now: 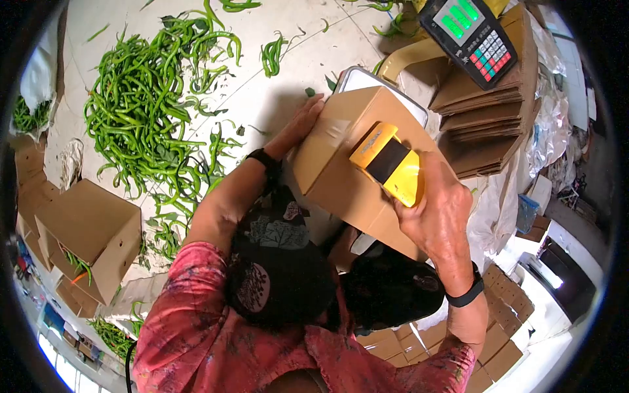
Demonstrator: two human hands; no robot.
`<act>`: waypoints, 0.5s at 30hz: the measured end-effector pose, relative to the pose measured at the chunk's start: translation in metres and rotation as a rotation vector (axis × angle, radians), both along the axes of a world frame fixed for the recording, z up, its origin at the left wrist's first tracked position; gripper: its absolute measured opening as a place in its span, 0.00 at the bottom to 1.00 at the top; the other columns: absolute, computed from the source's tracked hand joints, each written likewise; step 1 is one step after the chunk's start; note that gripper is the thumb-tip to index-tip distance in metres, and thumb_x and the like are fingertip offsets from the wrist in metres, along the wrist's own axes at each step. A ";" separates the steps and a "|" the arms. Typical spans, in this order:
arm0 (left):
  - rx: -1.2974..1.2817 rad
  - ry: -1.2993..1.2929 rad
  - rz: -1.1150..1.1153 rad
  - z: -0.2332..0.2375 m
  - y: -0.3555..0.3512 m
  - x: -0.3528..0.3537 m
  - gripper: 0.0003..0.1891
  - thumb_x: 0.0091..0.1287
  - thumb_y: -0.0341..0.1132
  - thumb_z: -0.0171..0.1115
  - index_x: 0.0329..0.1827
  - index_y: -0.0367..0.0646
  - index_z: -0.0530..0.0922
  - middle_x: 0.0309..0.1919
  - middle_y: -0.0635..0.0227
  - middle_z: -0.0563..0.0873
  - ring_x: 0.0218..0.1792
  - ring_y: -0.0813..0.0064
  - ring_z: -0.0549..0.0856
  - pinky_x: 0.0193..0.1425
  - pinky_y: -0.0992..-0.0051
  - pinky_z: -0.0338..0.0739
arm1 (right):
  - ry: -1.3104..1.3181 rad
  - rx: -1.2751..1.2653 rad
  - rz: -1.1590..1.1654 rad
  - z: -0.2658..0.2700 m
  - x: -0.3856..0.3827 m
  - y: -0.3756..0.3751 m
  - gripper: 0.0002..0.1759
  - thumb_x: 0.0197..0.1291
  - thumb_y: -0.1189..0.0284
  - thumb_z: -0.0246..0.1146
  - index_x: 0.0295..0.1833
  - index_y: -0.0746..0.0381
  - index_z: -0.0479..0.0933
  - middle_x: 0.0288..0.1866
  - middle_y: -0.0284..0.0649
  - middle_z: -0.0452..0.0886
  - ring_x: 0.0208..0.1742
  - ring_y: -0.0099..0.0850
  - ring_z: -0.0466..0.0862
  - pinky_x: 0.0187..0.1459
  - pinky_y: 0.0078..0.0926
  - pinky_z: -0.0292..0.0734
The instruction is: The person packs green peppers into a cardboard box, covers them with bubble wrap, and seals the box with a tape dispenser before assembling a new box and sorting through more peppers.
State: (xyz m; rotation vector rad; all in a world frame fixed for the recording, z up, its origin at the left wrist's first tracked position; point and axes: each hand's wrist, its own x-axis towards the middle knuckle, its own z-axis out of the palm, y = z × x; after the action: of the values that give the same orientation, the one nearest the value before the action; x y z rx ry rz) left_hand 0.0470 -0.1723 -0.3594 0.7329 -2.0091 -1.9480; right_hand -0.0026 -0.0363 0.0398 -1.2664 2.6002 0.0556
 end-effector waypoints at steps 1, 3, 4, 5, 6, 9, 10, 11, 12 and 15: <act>0.010 -0.117 -0.044 0.002 -0.003 0.006 0.28 0.75 0.53 0.40 0.66 0.42 0.74 0.67 0.54 0.75 0.66 0.48 0.72 0.74 0.62 0.57 | -0.018 -0.052 0.013 -0.001 0.001 0.004 0.30 0.42 0.72 0.75 0.53 0.63 0.73 0.39 0.53 0.82 0.41 0.55 0.83 0.38 0.44 0.78; -0.130 -0.074 -0.104 -0.031 -0.003 0.005 0.27 0.76 0.52 0.38 0.63 0.41 0.74 0.64 0.53 0.76 0.64 0.49 0.73 0.71 0.62 0.60 | -0.046 -0.100 -0.019 0.000 0.003 0.011 0.29 0.42 0.72 0.75 0.52 0.63 0.73 0.40 0.54 0.82 0.42 0.55 0.83 0.40 0.43 0.78; -0.263 -0.020 -0.162 -0.029 -0.006 0.002 0.27 0.76 0.51 0.37 0.61 0.40 0.74 0.62 0.53 0.77 0.63 0.50 0.74 0.69 0.61 0.63 | -0.064 -0.141 -0.049 0.001 0.002 0.016 0.29 0.42 0.72 0.75 0.52 0.64 0.74 0.40 0.54 0.82 0.43 0.55 0.83 0.42 0.42 0.79; -0.268 -0.015 -0.173 -0.026 -0.004 -0.001 0.27 0.76 0.51 0.37 0.61 0.40 0.74 0.62 0.53 0.77 0.63 0.50 0.74 0.69 0.61 0.63 | -0.075 -0.169 -0.109 0.000 0.002 0.024 0.29 0.42 0.71 0.76 0.52 0.64 0.74 0.41 0.54 0.82 0.44 0.55 0.83 0.44 0.41 0.79; -0.197 0.040 -0.169 0.008 -0.007 -0.003 0.25 0.77 0.50 0.37 0.58 0.39 0.73 0.58 0.51 0.77 0.60 0.51 0.75 0.66 0.61 0.65 | -0.072 -0.172 -0.122 0.000 0.001 0.030 0.29 0.42 0.71 0.76 0.52 0.64 0.74 0.41 0.54 0.82 0.44 0.55 0.83 0.44 0.41 0.79; -0.008 0.153 -0.153 0.111 -0.016 -0.015 0.21 0.77 0.46 0.37 0.52 0.37 0.72 0.51 0.48 0.77 0.56 0.50 0.76 0.61 0.60 0.68 | -0.046 -0.274 -0.102 -0.005 -0.001 0.041 0.29 0.43 0.69 0.76 0.51 0.63 0.73 0.37 0.50 0.82 0.38 0.45 0.84 0.44 0.34 0.79; 0.121 0.222 -0.125 0.138 -0.017 -0.022 0.18 0.77 0.44 0.39 0.49 0.37 0.71 0.49 0.47 0.77 0.55 0.50 0.76 0.59 0.60 0.69 | -0.041 -0.291 -0.106 -0.005 -0.002 0.043 0.29 0.43 0.69 0.76 0.51 0.63 0.73 0.37 0.50 0.82 0.38 0.45 0.84 0.44 0.34 0.79; 0.105 0.228 -0.138 0.158 -0.018 -0.024 0.18 0.77 0.44 0.39 0.49 0.37 0.71 0.49 0.47 0.77 0.55 0.50 0.76 0.59 0.60 0.69 | -0.063 -0.305 -0.107 -0.004 -0.003 0.046 0.29 0.42 0.70 0.77 0.51 0.64 0.74 0.38 0.51 0.82 0.40 0.48 0.84 0.44 0.36 0.79; 0.080 0.330 -0.190 0.174 -0.018 -0.024 0.16 0.76 0.42 0.43 0.51 0.37 0.71 0.52 0.48 0.76 0.56 0.49 0.76 0.60 0.59 0.69 | -0.089 -0.321 -0.104 -0.003 -0.003 0.048 0.29 0.41 0.70 0.78 0.50 0.64 0.75 0.40 0.52 0.82 0.43 0.52 0.83 0.45 0.39 0.79; -0.490 0.423 -0.169 0.225 -0.008 -0.020 0.16 0.72 0.39 0.51 0.56 0.37 0.72 0.57 0.50 0.76 0.57 0.48 0.75 0.61 0.56 0.69 | -0.063 -0.372 -0.082 -0.003 -0.007 0.052 0.28 0.40 0.70 0.78 0.48 0.62 0.75 0.38 0.50 0.81 0.41 0.52 0.83 0.43 0.40 0.79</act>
State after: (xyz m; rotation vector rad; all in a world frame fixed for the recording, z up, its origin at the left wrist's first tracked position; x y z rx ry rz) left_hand 0.0270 -0.1804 -0.1341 0.0315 -2.1791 -1.4267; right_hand -0.0098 0.0156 0.0369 -1.2451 2.6858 -0.4962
